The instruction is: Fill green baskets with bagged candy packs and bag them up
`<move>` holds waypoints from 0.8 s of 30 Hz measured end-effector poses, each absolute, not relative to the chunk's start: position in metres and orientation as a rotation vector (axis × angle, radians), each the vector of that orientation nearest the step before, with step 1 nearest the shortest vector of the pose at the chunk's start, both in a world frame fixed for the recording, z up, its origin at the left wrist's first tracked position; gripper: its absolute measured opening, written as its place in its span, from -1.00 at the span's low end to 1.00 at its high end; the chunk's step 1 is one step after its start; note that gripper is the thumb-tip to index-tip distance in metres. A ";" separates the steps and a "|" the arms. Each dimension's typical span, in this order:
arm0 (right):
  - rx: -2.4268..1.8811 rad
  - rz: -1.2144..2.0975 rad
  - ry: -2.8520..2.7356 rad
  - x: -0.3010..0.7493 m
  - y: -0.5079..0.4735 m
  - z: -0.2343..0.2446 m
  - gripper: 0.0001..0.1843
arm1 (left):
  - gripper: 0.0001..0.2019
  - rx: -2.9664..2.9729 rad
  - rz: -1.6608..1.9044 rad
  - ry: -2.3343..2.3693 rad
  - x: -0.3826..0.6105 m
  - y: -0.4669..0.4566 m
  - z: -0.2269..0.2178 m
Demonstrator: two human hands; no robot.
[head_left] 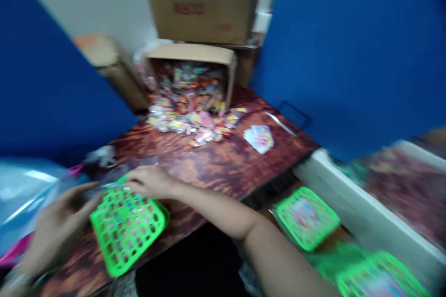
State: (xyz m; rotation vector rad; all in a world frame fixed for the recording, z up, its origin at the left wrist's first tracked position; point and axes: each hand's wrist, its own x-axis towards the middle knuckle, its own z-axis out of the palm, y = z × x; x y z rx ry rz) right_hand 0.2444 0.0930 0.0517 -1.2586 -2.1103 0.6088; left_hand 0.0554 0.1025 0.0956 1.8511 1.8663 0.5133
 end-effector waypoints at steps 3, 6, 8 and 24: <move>-1.192 0.642 -1.993 0.243 0.101 0.050 -0.92 | -0.47 1.861 0.768 1.747 0.047 0.094 0.100; -1.116 0.738 -1.945 0.236 0.108 0.048 -0.91 | -0.63 1.671 1.029 1.678 0.048 0.102 0.088; -1.080 0.806 -1.959 0.231 0.109 0.047 -0.88 | -0.71 1.592 1.108 1.627 0.045 0.107 0.079; -1.164 0.631 -1.959 0.213 0.119 0.071 -0.68 | -0.51 2.195 0.712 1.953 0.035 0.098 0.071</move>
